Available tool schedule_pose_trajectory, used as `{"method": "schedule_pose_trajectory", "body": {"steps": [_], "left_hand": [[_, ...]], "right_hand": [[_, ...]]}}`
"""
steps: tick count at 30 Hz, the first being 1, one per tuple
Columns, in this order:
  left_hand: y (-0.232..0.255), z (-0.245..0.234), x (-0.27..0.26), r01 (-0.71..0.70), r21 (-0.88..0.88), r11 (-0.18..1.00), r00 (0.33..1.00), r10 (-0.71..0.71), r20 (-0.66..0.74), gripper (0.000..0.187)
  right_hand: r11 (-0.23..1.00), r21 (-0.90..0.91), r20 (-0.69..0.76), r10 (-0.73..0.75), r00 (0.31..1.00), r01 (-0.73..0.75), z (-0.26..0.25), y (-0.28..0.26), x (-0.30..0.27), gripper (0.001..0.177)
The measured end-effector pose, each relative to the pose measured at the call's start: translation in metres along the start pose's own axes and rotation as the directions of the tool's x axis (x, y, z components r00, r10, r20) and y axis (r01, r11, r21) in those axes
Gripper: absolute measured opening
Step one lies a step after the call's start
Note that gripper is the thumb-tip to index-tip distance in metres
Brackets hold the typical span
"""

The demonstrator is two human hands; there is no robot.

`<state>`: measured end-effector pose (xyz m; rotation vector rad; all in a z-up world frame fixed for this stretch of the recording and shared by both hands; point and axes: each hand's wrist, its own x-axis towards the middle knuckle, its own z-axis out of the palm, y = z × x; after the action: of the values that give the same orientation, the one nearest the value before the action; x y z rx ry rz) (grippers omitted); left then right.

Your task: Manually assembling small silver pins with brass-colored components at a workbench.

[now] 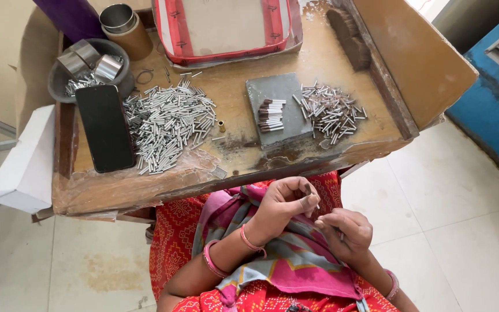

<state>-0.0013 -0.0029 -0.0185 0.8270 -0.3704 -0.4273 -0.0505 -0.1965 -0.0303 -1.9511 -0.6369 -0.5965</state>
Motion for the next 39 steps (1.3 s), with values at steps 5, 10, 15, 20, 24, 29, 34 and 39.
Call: {"method": "schedule_pose_trajectory", "body": {"steps": [5, 10, 15, 20, 24, 29, 34, 39], "left_hand": [[-0.009, -0.006, -0.003, -0.006, -0.001, 1.0, 1.0, 0.006, 0.001, 0.009], [-0.014, -0.003, 0.0, 0.024, 0.002, 1.0, 0.999, -0.024, 0.027, 0.009], [-0.017, -0.012, 0.003, 0.024, 0.093, 0.995, 0.998, -0.03, 0.059, 0.01], [0.001, -0.012, 0.008, 0.116, 0.056, 0.992, 0.983, -0.122, 0.135, 0.01], [-0.001, -0.021, 0.012, 0.044, 0.059, 0.997, 0.993, -0.05, 0.106, 0.01], [0.002, -0.013, 0.008, 0.027, 0.14, 0.99, 0.995, -0.04, 0.087, 0.006], [0.009, -0.006, 0.003, -0.01, 0.264, 0.964, 0.997, -0.01, 0.074, 0.005], [0.03, 0.01, -0.002, -0.018, 0.406, 0.914, 0.997, -0.015, 0.079, 0.006]], "right_hand": [[0.997, -0.01, 0.006, 0.08, 0.997, -0.08, 0.006, 0.0, -0.001, 0.012], [0.986, 0.018, -0.022, 0.168, 0.986, -0.167, 0.009, 0.009, -0.005, 0.018], [0.975, 0.109, 0.007, 0.194, 0.981, -0.194, 0.006, 0.027, -0.009, 0.008], [0.798, 0.528, 0.201, 0.216, 0.955, -0.292, -0.003, 0.05, -0.005, 0.009], [0.853, 0.478, 0.271, 0.084, 0.959, -0.21, -0.004, 0.048, 0.002, 0.006], [0.89, 0.381, 0.171, 0.198, 0.965, -0.25, 0.004, 0.043, -0.007, 0.016], [0.899, 0.319, 0.174, 0.255, 0.951, -0.299, 0.004, 0.049, -0.02, 0.008], [0.527, 0.778, 0.154, 0.367, 0.917, -0.342, 0.006, 0.052, -0.029, 0.017]]}}
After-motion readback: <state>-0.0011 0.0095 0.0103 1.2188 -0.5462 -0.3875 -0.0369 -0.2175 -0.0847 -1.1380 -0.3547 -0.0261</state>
